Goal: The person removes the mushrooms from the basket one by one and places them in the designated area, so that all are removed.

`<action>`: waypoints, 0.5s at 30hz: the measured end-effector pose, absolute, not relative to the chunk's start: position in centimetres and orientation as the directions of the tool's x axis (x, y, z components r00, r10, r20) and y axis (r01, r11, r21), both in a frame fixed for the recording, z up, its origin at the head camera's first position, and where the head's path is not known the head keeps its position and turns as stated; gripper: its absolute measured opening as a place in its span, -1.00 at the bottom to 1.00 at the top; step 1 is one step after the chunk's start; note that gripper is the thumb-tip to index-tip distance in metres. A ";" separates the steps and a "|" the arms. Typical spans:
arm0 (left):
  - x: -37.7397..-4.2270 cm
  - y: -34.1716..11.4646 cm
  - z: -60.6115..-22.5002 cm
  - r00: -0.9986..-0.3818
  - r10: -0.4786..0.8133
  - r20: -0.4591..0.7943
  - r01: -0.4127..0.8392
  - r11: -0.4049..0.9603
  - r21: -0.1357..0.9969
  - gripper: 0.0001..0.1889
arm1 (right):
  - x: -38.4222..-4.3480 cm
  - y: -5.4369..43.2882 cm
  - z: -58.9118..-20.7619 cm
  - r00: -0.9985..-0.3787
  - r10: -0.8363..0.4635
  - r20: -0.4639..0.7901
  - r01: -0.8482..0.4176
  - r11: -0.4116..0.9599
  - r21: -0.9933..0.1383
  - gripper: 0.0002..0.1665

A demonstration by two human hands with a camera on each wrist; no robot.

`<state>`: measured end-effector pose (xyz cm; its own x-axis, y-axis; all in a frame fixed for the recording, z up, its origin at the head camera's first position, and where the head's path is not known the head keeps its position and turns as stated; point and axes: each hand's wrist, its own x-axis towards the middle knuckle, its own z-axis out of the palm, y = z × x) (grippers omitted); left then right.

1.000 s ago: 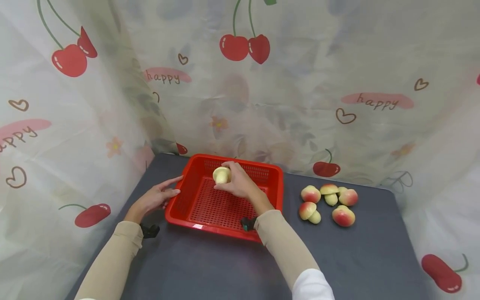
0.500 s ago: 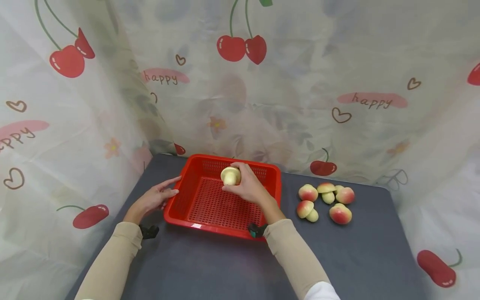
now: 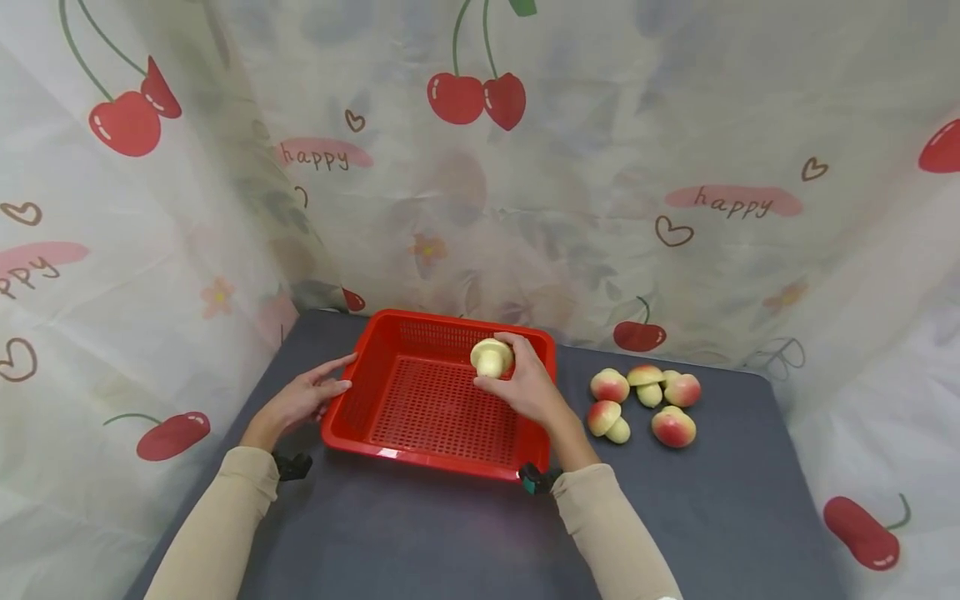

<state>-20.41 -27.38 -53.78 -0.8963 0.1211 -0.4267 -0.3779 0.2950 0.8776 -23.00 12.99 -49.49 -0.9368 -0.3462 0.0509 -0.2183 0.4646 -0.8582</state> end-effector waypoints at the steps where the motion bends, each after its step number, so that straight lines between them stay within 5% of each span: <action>1: -20.4 -27.4 -53.8 -0.896 0.123 -0.428 -0.380 0.290 0.878 -0.37 | -22.9 13.2 -49.4 -0.938 -0.343 0.057 -0.222 0.463 -0.858 -0.02; 15: -20.6 -27.3 -54.1 -0.892 0.110 -0.438 -0.394 0.282 0.875 -0.38 | -21.0 17.6 -49.7 -0.971 -0.233 0.055 -0.162 0.468 -0.869 0.01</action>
